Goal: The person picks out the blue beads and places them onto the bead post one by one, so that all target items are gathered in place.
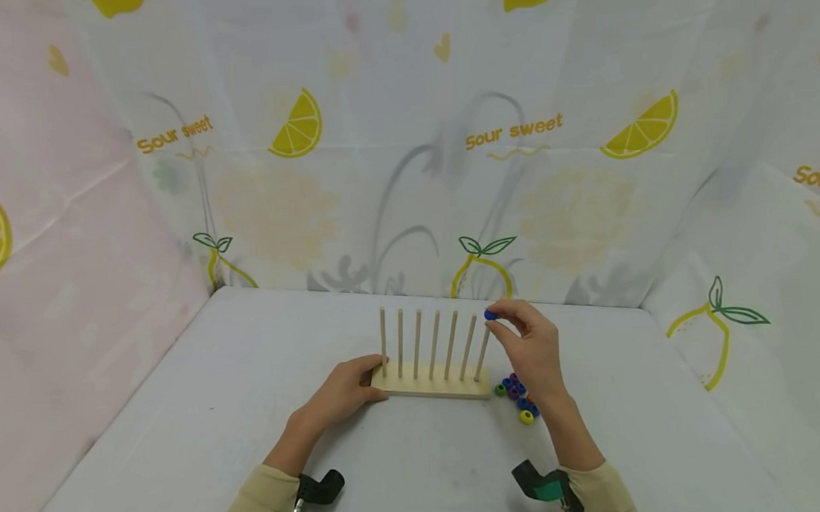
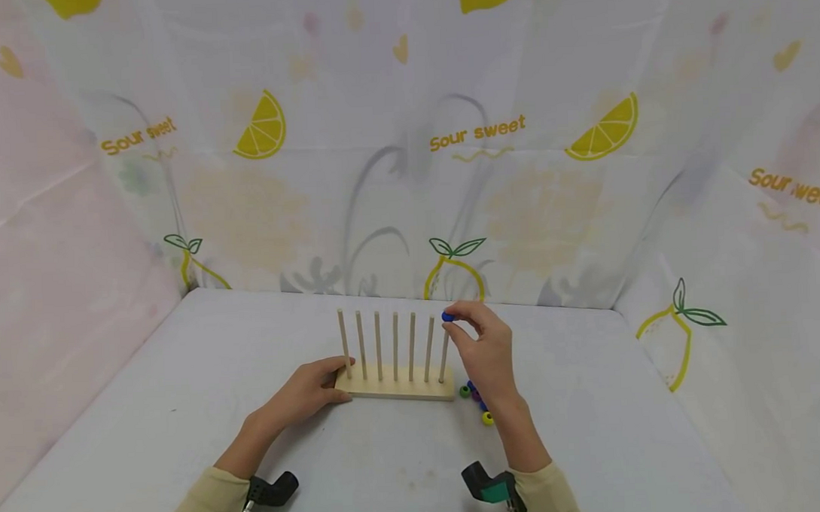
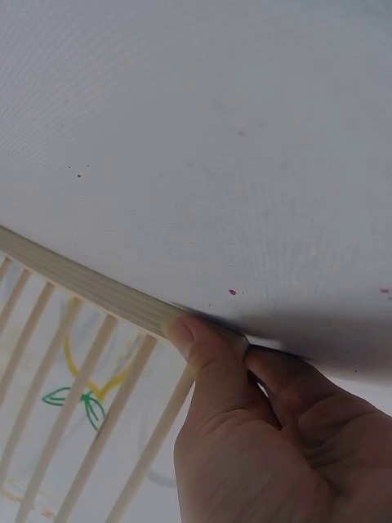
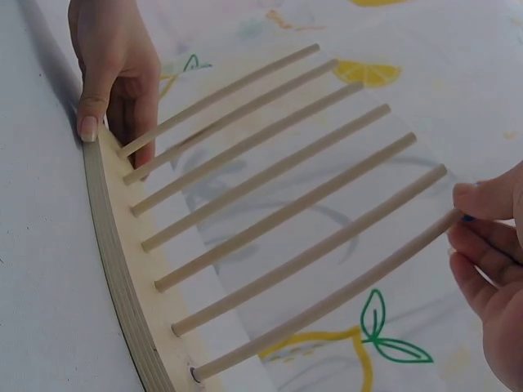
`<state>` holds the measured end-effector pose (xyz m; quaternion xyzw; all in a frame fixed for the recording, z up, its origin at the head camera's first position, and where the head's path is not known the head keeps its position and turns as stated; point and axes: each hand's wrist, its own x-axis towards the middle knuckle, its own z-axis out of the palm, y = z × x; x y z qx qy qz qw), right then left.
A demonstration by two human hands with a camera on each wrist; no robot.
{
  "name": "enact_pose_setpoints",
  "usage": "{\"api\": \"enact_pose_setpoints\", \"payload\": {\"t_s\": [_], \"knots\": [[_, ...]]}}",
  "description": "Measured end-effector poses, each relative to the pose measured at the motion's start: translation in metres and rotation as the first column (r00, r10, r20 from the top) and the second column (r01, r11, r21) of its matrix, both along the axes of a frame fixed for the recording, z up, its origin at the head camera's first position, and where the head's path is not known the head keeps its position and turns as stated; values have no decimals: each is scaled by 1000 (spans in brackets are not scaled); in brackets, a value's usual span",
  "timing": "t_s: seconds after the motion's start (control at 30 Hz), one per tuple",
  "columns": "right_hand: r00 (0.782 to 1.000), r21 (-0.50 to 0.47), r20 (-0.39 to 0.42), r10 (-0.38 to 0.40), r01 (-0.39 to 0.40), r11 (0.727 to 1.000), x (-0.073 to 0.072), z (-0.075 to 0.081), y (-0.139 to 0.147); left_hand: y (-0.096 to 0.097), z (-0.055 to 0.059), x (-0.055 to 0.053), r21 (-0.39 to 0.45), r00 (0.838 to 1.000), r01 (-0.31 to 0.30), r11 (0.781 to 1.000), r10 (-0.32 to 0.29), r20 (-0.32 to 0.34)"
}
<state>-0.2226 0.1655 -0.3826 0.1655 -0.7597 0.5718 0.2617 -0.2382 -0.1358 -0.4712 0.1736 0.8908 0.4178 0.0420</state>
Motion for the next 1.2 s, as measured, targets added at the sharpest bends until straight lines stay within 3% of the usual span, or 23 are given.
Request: {"api": "enact_pose_setpoints", "payload": {"t_s": [0.43, 1.2], "knots": [[1000, 23, 23, 5, -6, 1000, 1, -1, 2, 0, -2, -1, 1, 1000, -14, 1000, 14, 11], [983, 89, 184, 11, -28, 996, -2, -10, 11, 0, -1, -1, 4, 1000, -4, 1000, 4, 12]]}}
